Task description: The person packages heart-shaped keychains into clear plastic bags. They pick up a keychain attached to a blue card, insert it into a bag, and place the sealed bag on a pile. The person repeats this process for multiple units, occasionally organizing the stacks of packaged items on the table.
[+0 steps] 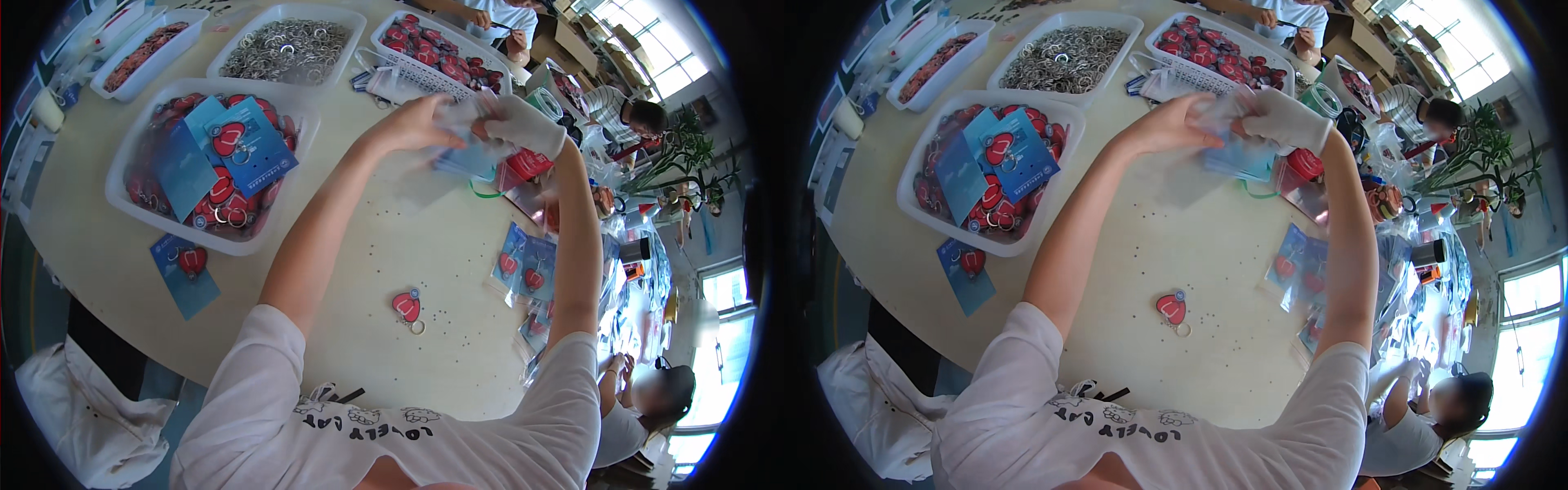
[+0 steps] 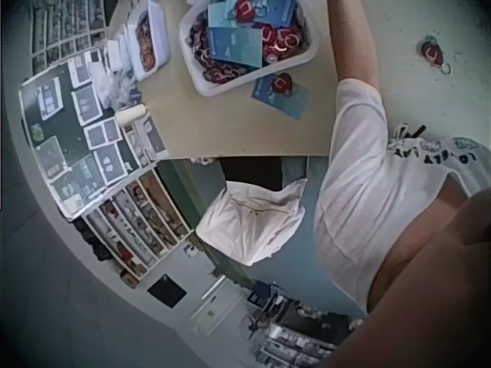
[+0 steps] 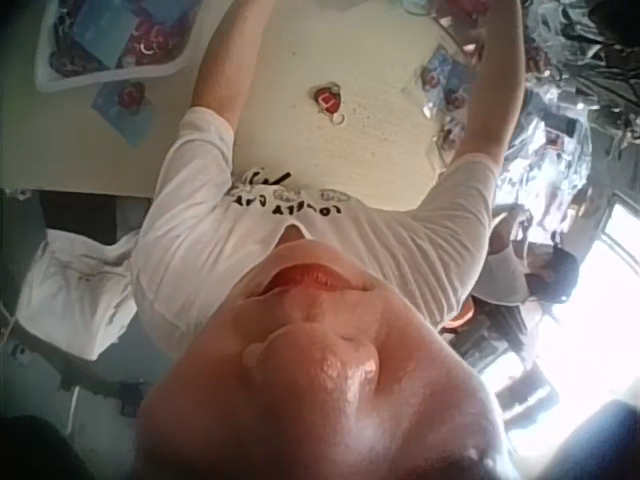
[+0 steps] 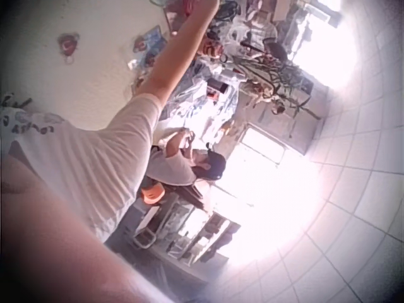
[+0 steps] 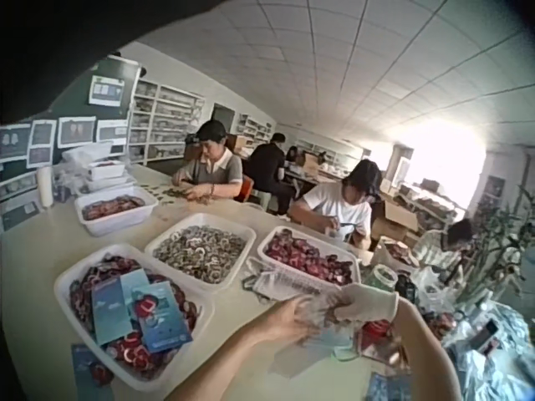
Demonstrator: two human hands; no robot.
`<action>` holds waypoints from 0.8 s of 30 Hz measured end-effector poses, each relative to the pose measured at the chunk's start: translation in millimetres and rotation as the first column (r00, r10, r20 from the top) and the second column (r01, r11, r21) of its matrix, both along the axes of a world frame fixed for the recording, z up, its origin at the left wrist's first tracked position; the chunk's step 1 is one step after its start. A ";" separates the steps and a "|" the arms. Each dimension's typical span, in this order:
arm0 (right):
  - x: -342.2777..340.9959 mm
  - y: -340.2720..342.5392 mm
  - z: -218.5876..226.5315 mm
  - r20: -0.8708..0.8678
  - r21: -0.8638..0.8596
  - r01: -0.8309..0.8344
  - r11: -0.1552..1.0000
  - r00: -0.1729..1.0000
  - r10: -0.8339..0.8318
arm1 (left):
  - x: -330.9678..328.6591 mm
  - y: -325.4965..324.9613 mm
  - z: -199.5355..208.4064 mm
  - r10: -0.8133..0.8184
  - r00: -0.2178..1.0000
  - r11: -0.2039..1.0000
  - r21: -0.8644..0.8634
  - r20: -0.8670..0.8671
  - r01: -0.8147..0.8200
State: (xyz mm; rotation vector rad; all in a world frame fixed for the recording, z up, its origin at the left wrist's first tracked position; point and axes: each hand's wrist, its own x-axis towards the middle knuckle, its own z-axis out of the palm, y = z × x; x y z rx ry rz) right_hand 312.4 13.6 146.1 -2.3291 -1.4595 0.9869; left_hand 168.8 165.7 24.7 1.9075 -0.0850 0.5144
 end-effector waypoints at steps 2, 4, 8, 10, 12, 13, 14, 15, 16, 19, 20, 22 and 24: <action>-15.1 6.1 2.0 -0.061 0.127 0.038 0.991 0.998 -0.031 | -4.0 -0.5 3.5 -0.324 0.943 0.867 -0.422 -0.074 0.265; -3.8 0.1 -0.9 -0.003 0.236 -0.019 0.972 1.000 0.020 | -8.7 -5.8 6.3 -0.324 0.944 0.817 -0.521 -0.061 0.247; 13.6 -23.5 -22.8 -0.256 0.674 0.295 0.678 0.953 -0.160 | -1.5 -6.5 -5.1 -0.202 0.969 0.695 -0.677 0.140 0.243; 13.9 -44.4 -51.7 -0.402 0.636 0.337 0.694 0.913 -0.076 | 15.5 -15.2 -11.6 -0.013 0.987 0.583 -0.801 0.158 0.136; -6.4 -56.4 -76.2 -0.357 0.605 0.333 0.723 0.925 -0.127 | 31.8 -32.0 -14.5 0.162 0.975 0.378 -0.922 0.155 0.084; -20.9 -47.0 -87.6 -0.228 0.632 0.292 0.718 0.955 -0.189 | 44.1 -32.9 -19.0 0.232 0.955 0.313 -0.944 0.182 0.104; -14.5 -46.0 -113.2 -0.308 0.719 0.400 0.568 0.917 -0.254 | 60.8 -37.9 -25.9 0.293 0.934 0.240 -0.961 0.206 0.137; -11.7 -41.6 -114.4 -0.291 0.701 0.434 0.566 0.899 -0.328 | 74.8 -43.9 -29.9 0.350 0.911 0.168 -0.971 0.219 0.169; -5.8 -37.7 -111.7 -0.270 0.688 0.466 0.556 0.876 -0.400 | 84.4 -53.1 -25.7 0.401 0.907 0.109 -0.990 0.131 0.095; 15.7 -26.3 -90.3 0.136 0.642 0.317 0.698 0.849 -0.510 | 103.8 -55.5 -28.3 0.355 0.935 0.199 -0.978 0.019 -0.056; 37.8 -32.3 -86.0 0.011 0.551 0.400 0.733 0.875 -0.485 | 107.9 -59.3 -29.9 0.302 0.953 0.219 -0.973 0.001 -0.069; 71.7 -33.0 -78.5 -0.038 0.390 0.414 0.822 0.900 -0.435 | 109.1 -60.9 -33.4 0.215 0.971 0.278 -0.947 -0.102 -0.161; 92.8 -27.4 -74.4 0.107 0.250 0.322 0.913 0.928 -0.357 | 100.6 -55.5 -44.4 0.152 0.948 0.358 -0.879 -0.279 -0.316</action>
